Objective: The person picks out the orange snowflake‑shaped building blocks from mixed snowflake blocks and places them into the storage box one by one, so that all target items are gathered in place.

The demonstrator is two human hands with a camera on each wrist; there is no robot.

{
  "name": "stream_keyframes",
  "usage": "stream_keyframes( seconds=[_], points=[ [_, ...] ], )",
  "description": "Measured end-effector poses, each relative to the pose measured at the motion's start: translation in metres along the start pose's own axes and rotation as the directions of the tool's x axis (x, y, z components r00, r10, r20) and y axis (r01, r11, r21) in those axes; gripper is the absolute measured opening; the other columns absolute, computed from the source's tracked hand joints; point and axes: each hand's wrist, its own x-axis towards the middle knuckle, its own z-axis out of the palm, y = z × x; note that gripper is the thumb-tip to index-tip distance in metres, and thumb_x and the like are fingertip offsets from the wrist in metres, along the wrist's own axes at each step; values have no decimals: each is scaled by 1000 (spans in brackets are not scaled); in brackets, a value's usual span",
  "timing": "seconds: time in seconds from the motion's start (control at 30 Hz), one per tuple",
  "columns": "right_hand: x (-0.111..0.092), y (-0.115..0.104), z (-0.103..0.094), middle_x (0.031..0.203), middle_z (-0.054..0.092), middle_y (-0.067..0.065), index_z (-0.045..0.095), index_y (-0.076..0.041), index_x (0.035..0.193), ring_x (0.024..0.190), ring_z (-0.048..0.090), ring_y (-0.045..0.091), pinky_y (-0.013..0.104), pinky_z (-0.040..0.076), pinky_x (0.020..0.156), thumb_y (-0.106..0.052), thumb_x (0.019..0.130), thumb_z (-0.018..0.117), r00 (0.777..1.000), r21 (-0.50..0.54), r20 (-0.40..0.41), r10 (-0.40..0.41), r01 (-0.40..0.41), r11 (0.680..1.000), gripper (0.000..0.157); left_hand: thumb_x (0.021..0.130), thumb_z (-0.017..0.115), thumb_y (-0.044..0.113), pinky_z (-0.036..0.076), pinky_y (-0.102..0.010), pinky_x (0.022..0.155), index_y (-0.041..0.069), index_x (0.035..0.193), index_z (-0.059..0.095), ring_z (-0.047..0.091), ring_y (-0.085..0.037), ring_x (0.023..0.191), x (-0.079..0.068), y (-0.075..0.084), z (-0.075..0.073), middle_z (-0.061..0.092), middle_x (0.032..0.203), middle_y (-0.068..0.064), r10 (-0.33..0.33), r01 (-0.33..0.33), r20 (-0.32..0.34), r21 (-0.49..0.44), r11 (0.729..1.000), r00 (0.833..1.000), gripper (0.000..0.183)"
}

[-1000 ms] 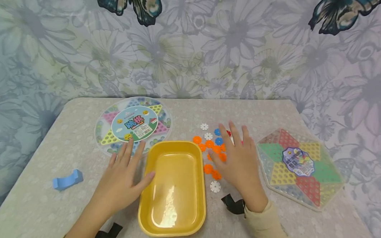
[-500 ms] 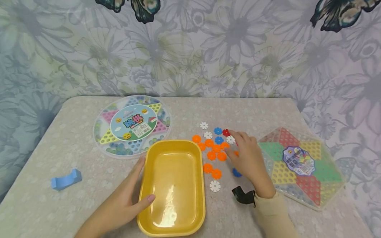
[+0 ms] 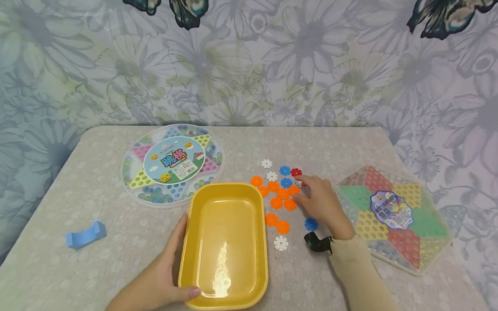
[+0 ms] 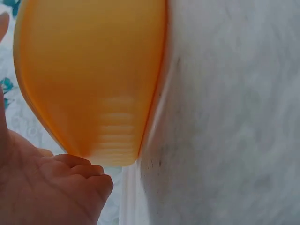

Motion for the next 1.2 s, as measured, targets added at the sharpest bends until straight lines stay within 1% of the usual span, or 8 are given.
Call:
stream_keyframes(
  seconds=[0.1,0.33,0.47,0.6,0.73,0.9,1.03,1.2],
  points=[
    [4,1,4,130,61,21,59,-7,136,116,50,40,55,42,97,-24,92,70,1000,-25,-4,-16,16,1000,48,70,87,3,47,-24,104,44,154,-18,38,-27,142,-1,-5,1,-4,167,5,12,-10,30,-51,999,999,141],
    [6,6,11,128,60,21,63,-6,130,116,49,42,56,41,99,-24,92,71,1000,-46,-15,-18,18,999,43,65,90,2,44,-20,105,47,152,-21,37,-30,143,-1,-19,0,-9,168,6,44,-42,41,-49,998,998,149],
    [6,7,12,124,61,19,66,-6,124,114,49,42,55,42,97,-25,92,71,1000,-39,-23,-9,8,999,38,68,88,1,47,-23,103,41,154,-22,38,-38,141,2,-27,-1,-8,168,0,118,-113,70,-66,991,991,146],
    [6,10,14,122,61,17,67,-6,122,112,50,40,53,43,94,-25,91,72,999,-43,-34,-9,8,999,36,76,82,3,48,-26,102,34,156,-22,36,-42,141,5,-30,-2,-8,168,-5,178,-175,77,-53,983,981,134],
    [7,11,14,119,63,16,67,-7,119,107,51,36,49,43,91,-23,90,73,999,-38,-43,-14,13,999,34,79,80,6,48,-25,102,38,156,-20,35,-35,144,5,-28,0,-8,168,1,129,-128,25,-23,991,991,129],
    [9,11,13,100,63,10,65,-7,112,84,49,24,33,40,75,-20,88,76,999,4,-45,-29,29,1000,29,70,88,6,50,-24,100,45,154,-18,46,-29,136,5,-25,1,1,168,5,22,-22,0,-50,998,1000,141],
    [11,13,14,93,59,5,63,-9,111,73,47,19,28,39,67,-20,88,76,1000,37,-24,0,1,999,29,66,88,0,52,-27,99,47,153,-20,48,-33,133,4,-26,-1,0,168,2,52,-47,47,-101,994,998,147],
    [14,16,14,90,61,4,62,-12,112,71,47,18,28,39,65,-22,88,76,1000,40,-10,9,-9,999,30,66,89,-2,50,-26,102,43,153,-23,43,-36,137,4,-32,-4,-9,168,-1,155,-143,101,-115,983,983,149]
  ],
)
